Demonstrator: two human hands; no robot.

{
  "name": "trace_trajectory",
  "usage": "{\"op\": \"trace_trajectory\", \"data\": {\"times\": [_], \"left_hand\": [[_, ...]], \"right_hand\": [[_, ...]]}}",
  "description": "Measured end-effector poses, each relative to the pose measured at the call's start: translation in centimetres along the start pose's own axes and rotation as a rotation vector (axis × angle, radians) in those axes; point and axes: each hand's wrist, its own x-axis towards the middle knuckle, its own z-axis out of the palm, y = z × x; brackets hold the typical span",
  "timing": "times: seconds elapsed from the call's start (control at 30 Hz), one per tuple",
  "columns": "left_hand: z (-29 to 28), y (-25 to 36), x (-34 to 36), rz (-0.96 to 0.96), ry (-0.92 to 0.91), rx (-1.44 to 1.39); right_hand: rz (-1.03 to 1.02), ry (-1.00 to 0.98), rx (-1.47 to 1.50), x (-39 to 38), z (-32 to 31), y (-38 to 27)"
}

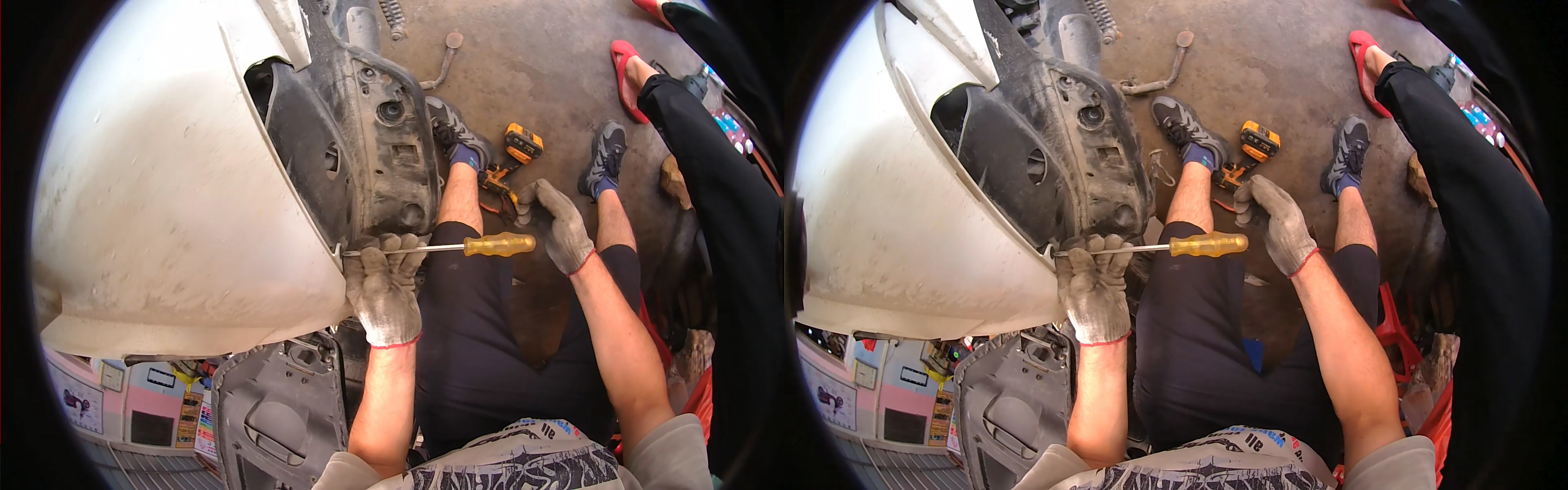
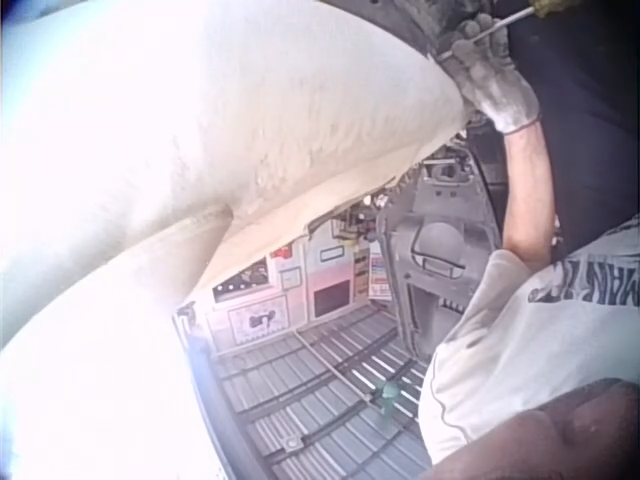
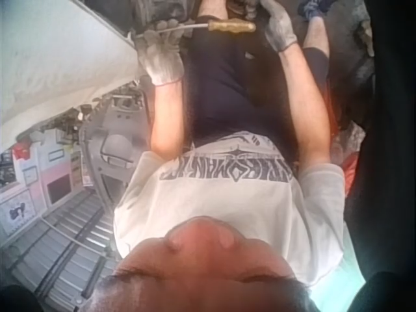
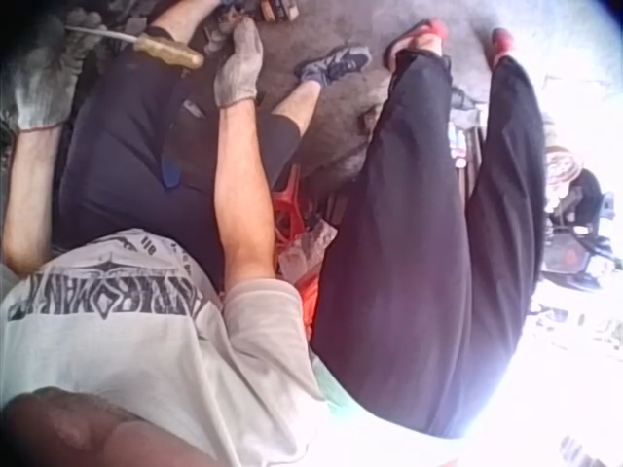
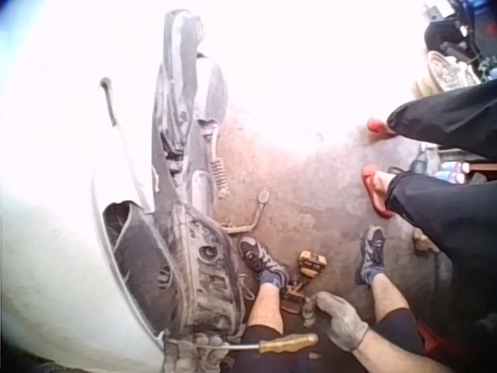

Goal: Removing and adjusting parts of a motorcycle chassis using hand tools.

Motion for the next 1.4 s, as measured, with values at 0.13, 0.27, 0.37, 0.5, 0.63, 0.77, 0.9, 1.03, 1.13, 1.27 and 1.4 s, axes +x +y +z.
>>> {"op": "trace_trajectory", "data": {"times": [0.13,0.27,0.37,0.5,0.63,0.77,0.9,1.03,1.13,1.27,1.4], "left_hand": [[-0.1,0.1,0.0,0.004,-0.029,-0.027],[-0.1,0.1,0.1,-0.012,-0.047,-0.022],[0.1,0.0,0.1,-0.015,-0.033,-0.015],[0.1,0.0,0.3,0.002,-0.023,-0.022],[0.1,0.1,0.4,-0.007,-0.015,-0.034],[0.0,0.0,0.2,-0.007,-0.023,-0.038],[-0.1,0.0,0.1,-0.019,-0.042,-0.042],[0.0,0.1,0.1,-0.013,-0.037,-0.031],[0.2,0.1,0.1,0.0,-0.036,-0.01],[0.3,-0.1,0.2,0.013,-0.035,-0.021],[0.1,0.2,0.3,0.03,-0.043,-0.029]], "right_hand": [[0.011,-0.027,0.011,-0.1,0.0,0.3],[0.024,-0.009,0.009,-0.1,-0.3,0.5],[0.017,-0.016,-0.004,0.0,-0.5,0.4],[0.0,-0.027,-0.007,-0.4,0.1,0.0],[0.003,-0.012,0.031,-0.6,-0.2,0.0],[0.028,0.012,0.032,-0.7,-0.5,-0.2],[0.022,-0.007,0.03,-0.2,-0.1,0.4],[0.019,-0.044,0.021,0.0,0.8,0.5],[0.011,-0.036,0.017,-0.1,0.8,0.5],[0.007,-0.005,0.075,-0.1,0.4,-0.3],[0.068,-0.053,0.264,-0.1,3.0,-1.3]]}}
